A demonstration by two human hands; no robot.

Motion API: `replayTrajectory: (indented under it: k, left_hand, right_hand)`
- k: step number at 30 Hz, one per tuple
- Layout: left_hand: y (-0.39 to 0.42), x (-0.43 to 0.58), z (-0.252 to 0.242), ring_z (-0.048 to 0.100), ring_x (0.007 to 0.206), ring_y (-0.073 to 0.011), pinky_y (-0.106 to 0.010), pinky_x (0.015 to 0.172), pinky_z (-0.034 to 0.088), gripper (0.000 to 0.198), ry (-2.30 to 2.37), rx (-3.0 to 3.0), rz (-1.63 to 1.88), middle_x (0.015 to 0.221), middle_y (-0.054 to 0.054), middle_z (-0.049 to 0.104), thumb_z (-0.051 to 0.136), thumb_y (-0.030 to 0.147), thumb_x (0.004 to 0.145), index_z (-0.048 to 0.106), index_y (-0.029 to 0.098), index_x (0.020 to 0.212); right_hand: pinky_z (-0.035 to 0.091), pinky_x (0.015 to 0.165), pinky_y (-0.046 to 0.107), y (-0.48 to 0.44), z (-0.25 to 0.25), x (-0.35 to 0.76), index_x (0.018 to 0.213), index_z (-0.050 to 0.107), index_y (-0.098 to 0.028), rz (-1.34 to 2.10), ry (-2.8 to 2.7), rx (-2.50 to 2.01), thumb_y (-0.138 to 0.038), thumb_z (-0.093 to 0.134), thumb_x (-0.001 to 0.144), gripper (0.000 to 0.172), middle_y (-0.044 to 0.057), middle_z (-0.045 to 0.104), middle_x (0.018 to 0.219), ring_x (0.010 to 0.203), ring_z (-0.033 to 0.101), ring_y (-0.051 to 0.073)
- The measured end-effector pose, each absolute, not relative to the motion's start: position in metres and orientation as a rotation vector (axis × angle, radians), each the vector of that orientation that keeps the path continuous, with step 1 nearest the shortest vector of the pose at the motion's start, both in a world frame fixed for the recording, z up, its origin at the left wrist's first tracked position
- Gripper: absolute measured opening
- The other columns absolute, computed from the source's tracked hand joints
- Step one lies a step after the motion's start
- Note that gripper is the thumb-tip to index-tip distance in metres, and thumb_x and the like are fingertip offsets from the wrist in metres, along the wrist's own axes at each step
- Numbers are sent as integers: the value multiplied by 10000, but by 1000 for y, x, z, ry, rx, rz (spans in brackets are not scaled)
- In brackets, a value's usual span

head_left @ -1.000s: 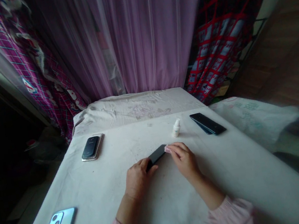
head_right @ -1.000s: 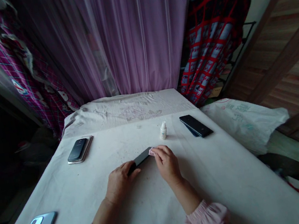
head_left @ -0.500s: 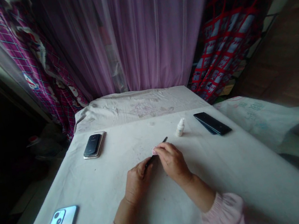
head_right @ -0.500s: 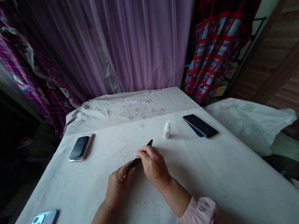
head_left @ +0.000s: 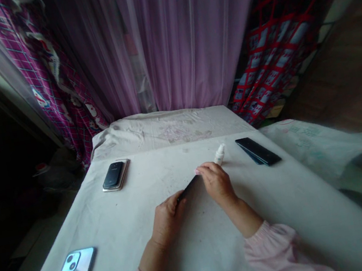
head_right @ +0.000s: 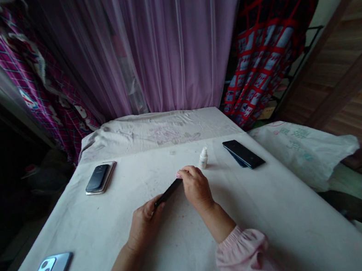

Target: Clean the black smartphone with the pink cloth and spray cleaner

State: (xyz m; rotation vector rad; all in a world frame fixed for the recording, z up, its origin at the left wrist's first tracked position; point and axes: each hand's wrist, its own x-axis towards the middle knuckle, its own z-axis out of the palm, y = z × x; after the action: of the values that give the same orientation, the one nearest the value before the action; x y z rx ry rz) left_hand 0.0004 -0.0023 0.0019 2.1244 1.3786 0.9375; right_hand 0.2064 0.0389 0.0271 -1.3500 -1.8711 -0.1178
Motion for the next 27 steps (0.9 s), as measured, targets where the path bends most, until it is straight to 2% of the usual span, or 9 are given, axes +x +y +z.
replayTrajectory:
  k: [10, 17, 27]
  left_hand:
    - [-2, -4, 2, 711, 978, -208, -336, 857, 566, 303, 1349, 2126, 992, 1095, -46, 740, 432, 265, 938, 596, 212, 1188]
    - [-3, -7, 7, 732, 793, -210, -326, 752, 584, 306, 1370, 2141, 921, 935, -43, 759, 419, 284, 937, 591, 200, 1175]
    - [0, -9, 1, 722, 831, -198, -311, 767, 569, 327, 1321, 2114, 953, 965, -43, 754, 437, 226, 892, 583, 200, 1184]
  right_hand:
    - [509, 817, 298, 8, 28, 159, 982, 705, -221, -20, -2007, -1134, -141, 486, 946, 236, 63, 665, 953, 886, 606, 184]
    - [505, 825, 301, 44, 32, 200, 912, 729, -210, -83, -1907, -1320, -127, 454, 935, 288, 73, 674, 931, 868, 620, 189]
    - [509, 816, 290, 28, 29, 177, 946, 722, -218, -55, -1941, -1235, -120, 473, 930, 268, 69, 671, 944, 874, 618, 179]
